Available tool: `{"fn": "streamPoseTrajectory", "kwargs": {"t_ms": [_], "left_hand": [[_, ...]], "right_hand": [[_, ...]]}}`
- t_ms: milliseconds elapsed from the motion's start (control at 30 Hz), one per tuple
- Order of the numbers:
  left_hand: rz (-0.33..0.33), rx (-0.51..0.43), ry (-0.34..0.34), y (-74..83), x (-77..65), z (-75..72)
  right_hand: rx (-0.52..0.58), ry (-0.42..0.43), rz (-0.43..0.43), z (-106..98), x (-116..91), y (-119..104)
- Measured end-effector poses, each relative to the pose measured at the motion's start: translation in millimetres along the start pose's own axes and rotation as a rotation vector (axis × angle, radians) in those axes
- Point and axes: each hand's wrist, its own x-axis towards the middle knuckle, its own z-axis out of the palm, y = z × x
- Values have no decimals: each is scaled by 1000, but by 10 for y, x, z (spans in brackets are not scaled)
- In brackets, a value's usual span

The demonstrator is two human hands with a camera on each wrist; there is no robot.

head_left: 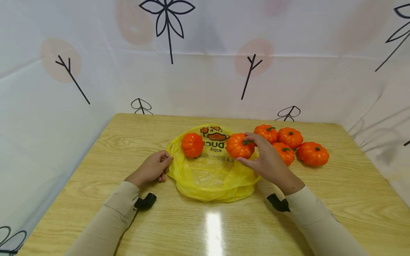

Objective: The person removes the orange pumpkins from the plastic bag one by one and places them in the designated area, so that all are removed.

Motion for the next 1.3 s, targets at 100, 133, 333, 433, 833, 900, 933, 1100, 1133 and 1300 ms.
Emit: {"fn": "streamPoseTrajectory", "kwargs": {"t_ms": [100,133,333,433,833,900,933,1100,1133,1300], "left_hand": [[3,0,2,5,0,-3],[5,2,3,6,0,-5],[9,9,1,10,7,-5],[7,10,-6,20,11,-8],[24,7,-13,32,-3,-4],[22,4,-10,36,-4,-3],[20,3,-10,36,-3,-3],[13,-6,-11,27,5,-3],[12,-7,-12,22,6,-3],[9,1,-2,-6,7,-1]], "right_hand": [[5,5,-2,-9,-7,15],[3,8,-4,-14,-10,20],[7,14,2,-53,-43,40],[6,17,9,-71,-61,50],[-16,18,56,-156,-149,109],[-16,7,77,-186,-171,124],[-16,0,92,-202,-181,133],[-23,-42,165,-268,-224,164],[-26,-49,176,-278,-230,169],[-27,-72,218,-316,-250,183]]}}
